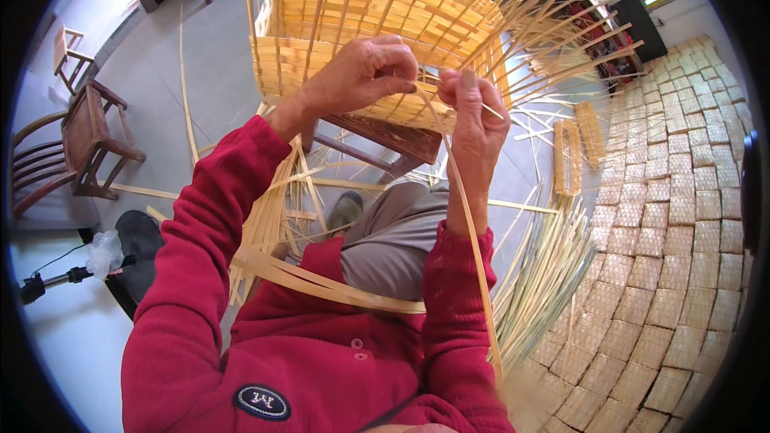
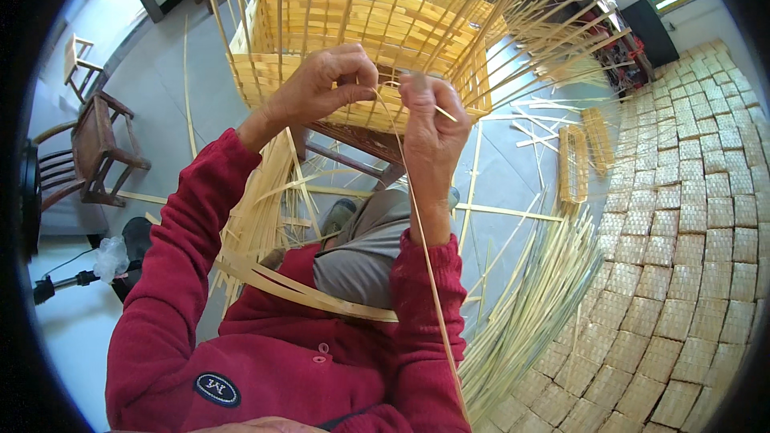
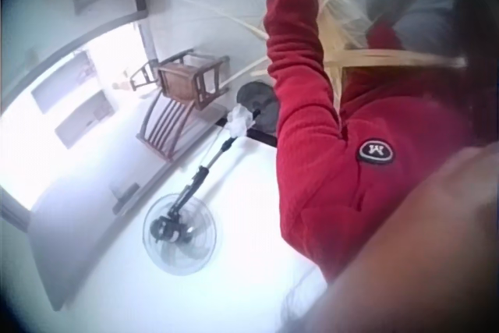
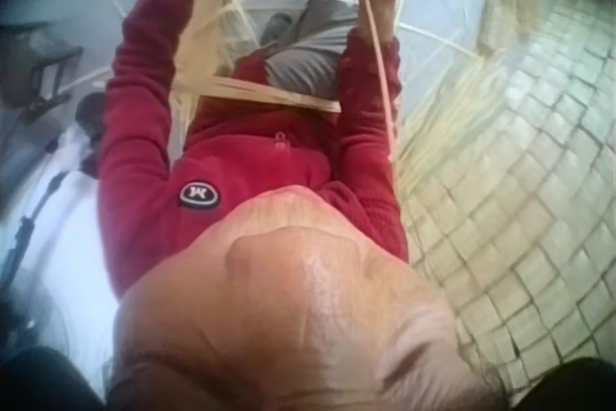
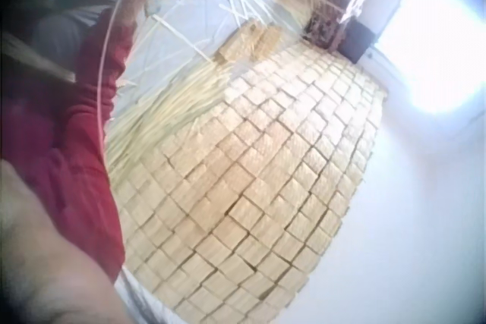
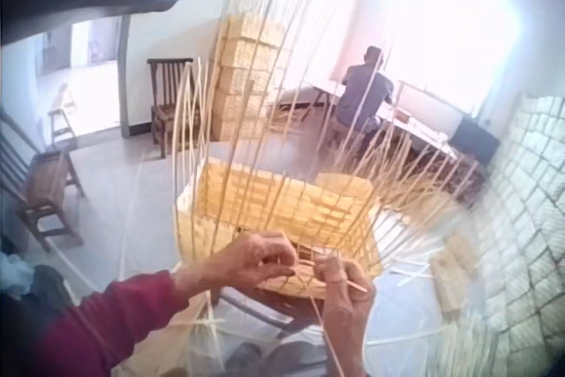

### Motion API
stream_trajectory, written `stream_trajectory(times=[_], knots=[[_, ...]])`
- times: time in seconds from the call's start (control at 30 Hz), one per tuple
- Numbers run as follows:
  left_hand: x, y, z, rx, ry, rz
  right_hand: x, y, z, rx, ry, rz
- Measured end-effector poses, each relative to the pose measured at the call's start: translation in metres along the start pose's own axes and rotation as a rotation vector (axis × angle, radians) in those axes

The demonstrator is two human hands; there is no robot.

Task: The person weaves a basket by hand, interlacing thin bamboo strips through a pre-formed frame. They repeatedly pull strips through the structure, adjust tension, and rotate the basket to continue the pattern.

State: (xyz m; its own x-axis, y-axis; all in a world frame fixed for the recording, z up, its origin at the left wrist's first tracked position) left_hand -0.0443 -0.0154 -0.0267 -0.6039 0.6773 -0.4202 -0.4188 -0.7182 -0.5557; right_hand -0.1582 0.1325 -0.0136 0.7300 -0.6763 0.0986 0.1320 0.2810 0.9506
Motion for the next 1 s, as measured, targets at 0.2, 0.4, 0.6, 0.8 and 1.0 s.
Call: stream_trajectory(times=[0.2,0.4,0.6,0.8,1.0], knots=[[0.003,-0.004,-0.001,-0.084,0.016,-0.024,-0.019,-0.016,-0.016,-0.038,-0.265,-0.004],[0.003,-0.005,-0.003,-0.036,-0.006,-0.025,-0.021,0.008,-0.006,-0.079,-0.21,-0.088],[0.006,0.005,-0.007,-0.065,-0.036,-0.155,-0.022,-0.009,-0.015,0.013,-0.316,0.412],[0.006,0.009,-0.007,-0.255,-0.176,-0.322,-0.025,-0.029,-0.021,-0.003,-0.355,0.626],[0.025,0.003,0.007,-0.125,-0.291,0.32,-0.02,-0.032,-0.027,-0.078,-0.359,0.406]])
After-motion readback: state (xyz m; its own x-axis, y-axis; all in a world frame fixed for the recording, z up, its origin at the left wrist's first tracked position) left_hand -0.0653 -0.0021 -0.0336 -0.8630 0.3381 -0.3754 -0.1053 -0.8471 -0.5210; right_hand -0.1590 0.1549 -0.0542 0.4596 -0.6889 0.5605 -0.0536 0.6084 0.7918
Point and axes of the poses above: each hand's wrist, its own z-axis towards the middle knuckle, its own x-axis out of the palm, y = z × x, the point moved 4 cm from there along z, towards the middle knuckle, and after that the axes turned 6 degrees about x, right-handed, at the moved point
